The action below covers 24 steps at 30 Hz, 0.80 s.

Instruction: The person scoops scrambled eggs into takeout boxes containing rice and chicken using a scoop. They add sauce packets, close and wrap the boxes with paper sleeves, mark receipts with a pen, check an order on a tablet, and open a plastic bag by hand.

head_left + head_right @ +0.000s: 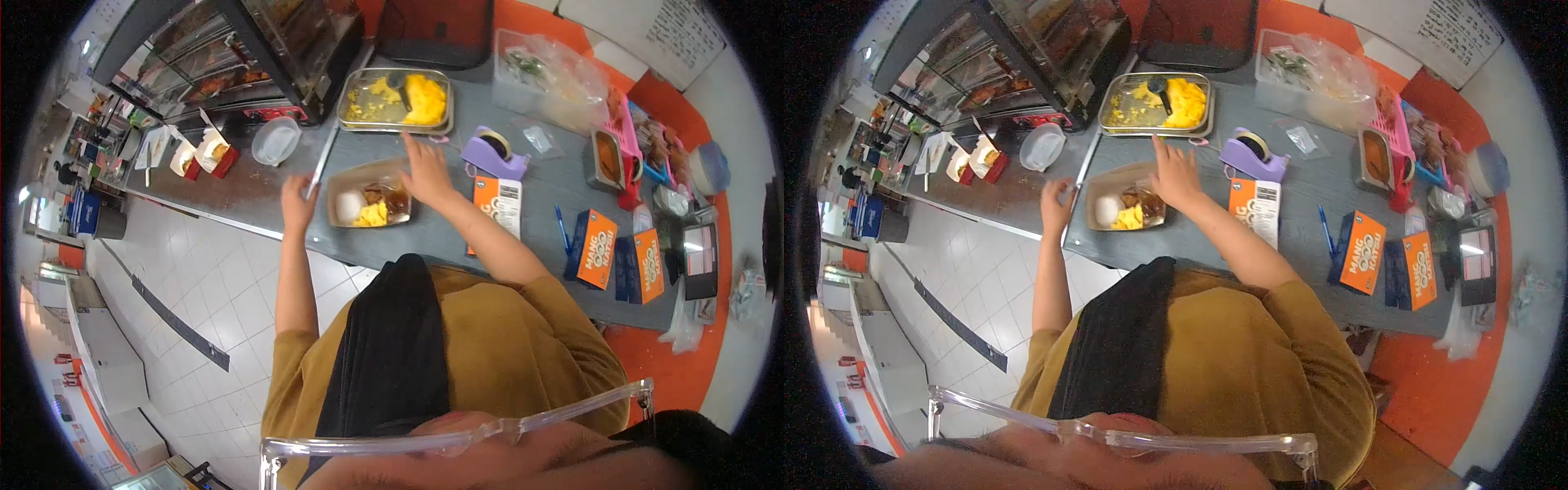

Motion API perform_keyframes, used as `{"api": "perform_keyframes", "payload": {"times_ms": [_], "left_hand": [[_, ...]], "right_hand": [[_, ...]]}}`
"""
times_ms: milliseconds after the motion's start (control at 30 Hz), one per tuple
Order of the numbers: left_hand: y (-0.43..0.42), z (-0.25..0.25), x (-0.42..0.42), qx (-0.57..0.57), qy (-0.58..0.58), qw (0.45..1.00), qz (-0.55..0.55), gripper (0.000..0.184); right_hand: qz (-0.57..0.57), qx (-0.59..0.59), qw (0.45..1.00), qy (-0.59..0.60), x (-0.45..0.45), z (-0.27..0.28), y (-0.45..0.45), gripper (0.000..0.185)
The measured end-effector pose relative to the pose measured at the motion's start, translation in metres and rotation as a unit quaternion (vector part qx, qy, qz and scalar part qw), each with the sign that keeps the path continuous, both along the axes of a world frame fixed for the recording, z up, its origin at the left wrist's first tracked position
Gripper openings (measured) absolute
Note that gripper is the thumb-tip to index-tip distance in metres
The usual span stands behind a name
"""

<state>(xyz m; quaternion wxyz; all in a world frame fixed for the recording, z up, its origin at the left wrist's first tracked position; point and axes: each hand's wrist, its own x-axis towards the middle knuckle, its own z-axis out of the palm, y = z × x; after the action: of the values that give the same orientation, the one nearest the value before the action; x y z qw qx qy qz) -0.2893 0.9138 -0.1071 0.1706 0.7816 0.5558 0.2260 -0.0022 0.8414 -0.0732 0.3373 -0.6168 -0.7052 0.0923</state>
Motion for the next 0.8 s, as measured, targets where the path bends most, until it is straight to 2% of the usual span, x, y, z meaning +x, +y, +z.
{"api": "perform_keyframes", "payload": {"times_ms": [67, 200, 267, 300, 333, 400, 433, 467, 567, 633, 700, 767, 800], "left_hand": [[-0.019, -0.011, -0.002, 0.041, 0.026, 0.998, -0.037, 0.04], [-0.045, -0.049, 0.008, 0.087, -0.025, 0.994, -0.063, 0.039], [-0.05, -0.069, 0.017, -0.006, -0.232, 0.971, -0.061, 0.038], [-0.045, -0.071, 0.023, -0.062, -0.287, 0.953, -0.07, 0.036], [-0.044, -0.071, 0.026, -0.065, -0.289, 0.952, -0.071, 0.036], [-0.047, -0.058, 0.034, -0.152, -0.353, 0.923, -0.023, 0.033], [-0.046, -0.045, 0.034, -0.155, -0.353, 0.922, -0.025, 0.033], [-0.045, -0.033, 0.033, -0.16, -0.337, 0.928, -0.017, 0.032], [-0.036, -0.019, 0.031, -0.203, -0.272, 0.94, 0.02, 0.027], [-0.037, -0.005, 0.031, -0.241, -0.257, 0.936, 0.021, 0.027], [-0.04, -0.002, 0.031, -0.239, -0.221, 0.945, -0.004, 0.037], [-0.048, -0.014, 0.028, -0.2, -0.178, 0.962, -0.049, 0.043], [-0.054, -0.019, 0.026, -0.159, -0.133, 0.974, -0.088, 0.05]], "right_hand": [[0.029, -0.14, 0.987, -0.079, -0.004, -0.002, -0.007, 0.066], [0.042, -0.129, 0.99, -0.043, -0.015, -0.062, -0.026, 0.062], [-0.044, -0.033, 0.997, -0.053, -0.027, -0.092, -0.031, 0.048], [-0.05, 0.002, 0.996, 0.074, -0.037, -0.091, -0.03, 0.042], [-0.052, -0.001, 0.996, 0.072, -0.039, -0.088, -0.029, 0.042], [-0.083, -0.18, 0.942, 0.27, -0.037, -0.077, -0.023, 0.04], [-0.063, -0.101, 0.951, 0.286, -0.035, -0.089, -0.014, 0.035], [-0.068, -0.103, 0.95, 0.286, -0.026, -0.101, -0.011, 0.035], [-0.075, -0.19, 0.944, 0.26, -0.021, -0.036, -0.018, 0.031], [-0.068, -0.166, 0.96, 0.216, -0.019, -0.038, -0.021, 0.033], [-0.058, -0.14, 0.974, 0.169, -0.017, -0.035, -0.027, 0.035], [-0.022, -0.291, 0.947, 0.137, -0.017, -0.027, -0.038, 0.05], [-0.024, -0.292, 0.946, 0.137, -0.018, -0.037, -0.044, 0.05]]}}
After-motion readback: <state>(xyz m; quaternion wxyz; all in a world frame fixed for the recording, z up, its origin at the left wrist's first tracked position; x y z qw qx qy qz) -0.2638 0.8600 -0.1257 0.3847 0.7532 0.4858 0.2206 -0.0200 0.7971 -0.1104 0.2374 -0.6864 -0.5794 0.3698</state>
